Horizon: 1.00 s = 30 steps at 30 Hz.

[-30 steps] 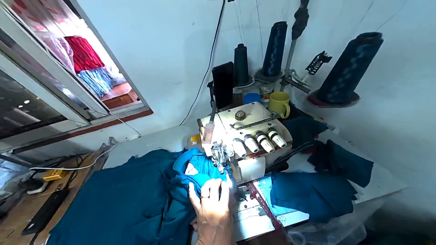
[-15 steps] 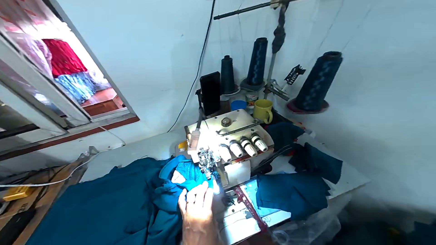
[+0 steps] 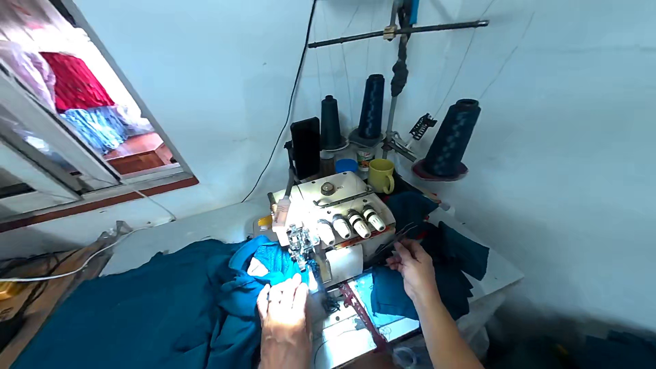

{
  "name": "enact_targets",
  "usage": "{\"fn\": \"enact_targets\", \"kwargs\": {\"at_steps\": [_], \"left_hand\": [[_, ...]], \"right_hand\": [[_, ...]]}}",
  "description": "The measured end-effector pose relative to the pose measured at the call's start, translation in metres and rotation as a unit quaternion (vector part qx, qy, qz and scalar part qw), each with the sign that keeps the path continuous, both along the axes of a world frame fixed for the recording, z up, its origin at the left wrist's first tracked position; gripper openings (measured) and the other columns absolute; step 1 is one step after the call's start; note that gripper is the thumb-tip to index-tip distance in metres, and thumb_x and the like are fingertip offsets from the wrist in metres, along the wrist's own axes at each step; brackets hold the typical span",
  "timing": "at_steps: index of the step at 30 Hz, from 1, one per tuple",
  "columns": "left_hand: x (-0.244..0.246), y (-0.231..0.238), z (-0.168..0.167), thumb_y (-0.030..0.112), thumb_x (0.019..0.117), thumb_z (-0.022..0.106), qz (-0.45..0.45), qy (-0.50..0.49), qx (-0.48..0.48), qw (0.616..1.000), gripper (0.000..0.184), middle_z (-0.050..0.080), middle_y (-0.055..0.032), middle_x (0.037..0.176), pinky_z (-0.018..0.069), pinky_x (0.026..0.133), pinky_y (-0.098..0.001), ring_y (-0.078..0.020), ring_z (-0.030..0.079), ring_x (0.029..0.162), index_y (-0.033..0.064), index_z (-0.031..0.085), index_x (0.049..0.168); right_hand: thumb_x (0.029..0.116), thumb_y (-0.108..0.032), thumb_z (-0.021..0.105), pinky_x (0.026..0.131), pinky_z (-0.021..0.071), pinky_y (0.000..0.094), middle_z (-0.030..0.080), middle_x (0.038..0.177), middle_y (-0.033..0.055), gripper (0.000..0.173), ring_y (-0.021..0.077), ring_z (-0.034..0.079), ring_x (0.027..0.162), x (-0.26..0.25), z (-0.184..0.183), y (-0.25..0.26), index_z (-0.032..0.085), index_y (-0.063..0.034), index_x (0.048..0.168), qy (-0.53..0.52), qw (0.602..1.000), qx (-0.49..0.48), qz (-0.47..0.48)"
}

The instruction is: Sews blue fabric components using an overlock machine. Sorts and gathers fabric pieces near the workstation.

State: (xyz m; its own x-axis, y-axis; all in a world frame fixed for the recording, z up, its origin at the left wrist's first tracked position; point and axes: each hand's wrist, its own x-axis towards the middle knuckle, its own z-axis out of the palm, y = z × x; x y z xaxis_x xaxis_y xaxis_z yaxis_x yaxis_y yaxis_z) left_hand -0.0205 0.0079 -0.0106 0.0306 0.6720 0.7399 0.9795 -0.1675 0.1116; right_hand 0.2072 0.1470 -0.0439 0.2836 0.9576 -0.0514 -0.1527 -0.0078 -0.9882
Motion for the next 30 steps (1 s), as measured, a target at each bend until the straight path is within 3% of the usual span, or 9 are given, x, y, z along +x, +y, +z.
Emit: {"fn": "enact_targets", "kwargs": {"at_steps": [6,10,12,15,18,22,25,28,30], "left_hand": [[0.002,0.000,0.001,0.002,0.0866,0.059,0.013,0.006,-0.004,1.000,0.022,0.076,-0.0141,0.109,0.0475,0.095,-0.0636,-0.0367,0.072,0.101,0.0032,0.078,0.099],[0.002,0.002,-0.002,0.005,0.0881,0.058,0.015,0.003,0.005,1.000,0.024,0.076,-0.0123,0.109,0.0473,0.096,-0.0620,-0.0340,0.072,0.100,0.0053,0.079,0.099],[0.001,0.002,-0.003,0.005,0.0892,0.057,0.012,0.004,0.008,1.000,0.024,0.076,-0.0123,0.109,0.0469,0.096,-0.0627,-0.0339,0.072,0.101,0.0059,0.078,0.099],[0.000,0.003,-0.004,0.006,0.0897,0.056,0.005,-0.001,0.013,1.000,0.024,0.076,-0.0118,0.109,0.0464,0.097,-0.0628,-0.0332,0.072,0.101,0.0063,0.079,0.099],[-0.006,0.002,-0.001,0.010,0.0901,0.056,-0.017,-0.030,-0.003,0.999,0.025,0.076,-0.0108,0.110,0.0463,0.096,-0.0620,-0.0330,0.071,0.103,0.0065,0.078,0.100],[-0.021,0.011,0.001,0.015,0.0924,0.056,-0.029,-0.082,-0.016,0.996,0.025,0.077,-0.0047,0.109,0.0465,0.099,-0.0552,-0.0241,0.071,0.105,0.0101,0.079,0.099],[-0.035,0.030,0.006,0.012,0.0933,0.059,-0.020,-0.116,-0.036,0.992,0.022,0.076,-0.0049,0.104,0.0450,0.096,-0.0584,-0.0255,0.070,0.102,0.0110,0.079,0.100],[-0.045,0.044,0.009,0.010,0.0956,0.062,-0.001,-0.167,-0.066,0.984,0.019,0.072,-0.0085,0.111,0.0465,0.093,-0.0610,-0.0311,0.065,0.111,0.0098,0.077,0.107],[-0.046,0.046,0.007,0.006,0.0953,0.060,0.011,-0.204,-0.046,0.978,0.020,0.071,-0.0111,0.117,0.0476,0.099,-0.0557,-0.0332,0.062,0.117,0.0056,0.076,0.109]], "right_hand": [[0.1055,-0.009,0.047,0.062,0.0549,0.0231,0.057,0.081,0.0003,0.013,0.0047,0.059,0.063,-0.009,-0.012,-0.001,0.055,0.0005,0.109,0.024,0.980,0.141,-0.140],[0.1077,-0.011,0.040,0.073,0.0554,0.0247,0.056,0.092,-0.0007,0.011,0.0058,0.062,0.078,-0.005,-0.010,0.001,0.047,-0.0037,0.112,0.115,0.949,0.183,-0.230],[0.1085,-0.011,0.037,0.074,0.0592,0.0274,0.063,0.090,-0.0007,0.009,0.0087,0.068,0.079,0.001,-0.007,-0.001,0.045,-0.0066,0.111,0.138,0.938,0.200,-0.247],[0.1095,-0.012,0.035,0.070,0.0621,0.0300,0.068,0.084,-0.0006,0.010,0.0135,0.072,0.075,0.009,-0.003,-0.017,0.045,-0.0103,0.109,0.147,0.944,0.200,-0.218],[0.1090,-0.010,0.032,0.064,0.0631,0.0302,0.065,0.073,-0.0009,0.015,0.0138,0.071,0.064,0.010,-0.003,-0.037,0.047,-0.0061,0.111,0.112,0.964,0.179,-0.161],[0.1105,-0.009,0.033,0.046,0.0518,0.0194,0.062,0.069,0.0000,0.016,0.0070,0.059,0.049,0.010,-0.007,-0.043,0.049,-0.0029,0.112,0.095,0.983,0.112,-0.111],[0.1081,-0.007,0.035,0.055,0.0560,0.0212,0.059,0.077,-0.0011,0.015,0.0062,0.061,0.057,0.003,-0.006,-0.046,0.048,-0.0022,0.114,0.068,0.988,0.121,-0.073],[0.1017,-0.002,0.049,0.068,0.0570,0.0251,0.064,0.086,0.0030,0.012,0.0095,0.066,0.075,-0.008,-0.003,-0.043,0.060,0.0006,0.106,0.031,0.990,0.121,-0.062],[0.0980,-0.001,0.060,0.063,0.0526,0.0246,0.064,0.083,0.0060,0.005,0.0100,0.063,0.072,-0.016,0.004,-0.036,0.064,0.0024,0.099,-0.016,0.991,0.097,-0.089]]}}
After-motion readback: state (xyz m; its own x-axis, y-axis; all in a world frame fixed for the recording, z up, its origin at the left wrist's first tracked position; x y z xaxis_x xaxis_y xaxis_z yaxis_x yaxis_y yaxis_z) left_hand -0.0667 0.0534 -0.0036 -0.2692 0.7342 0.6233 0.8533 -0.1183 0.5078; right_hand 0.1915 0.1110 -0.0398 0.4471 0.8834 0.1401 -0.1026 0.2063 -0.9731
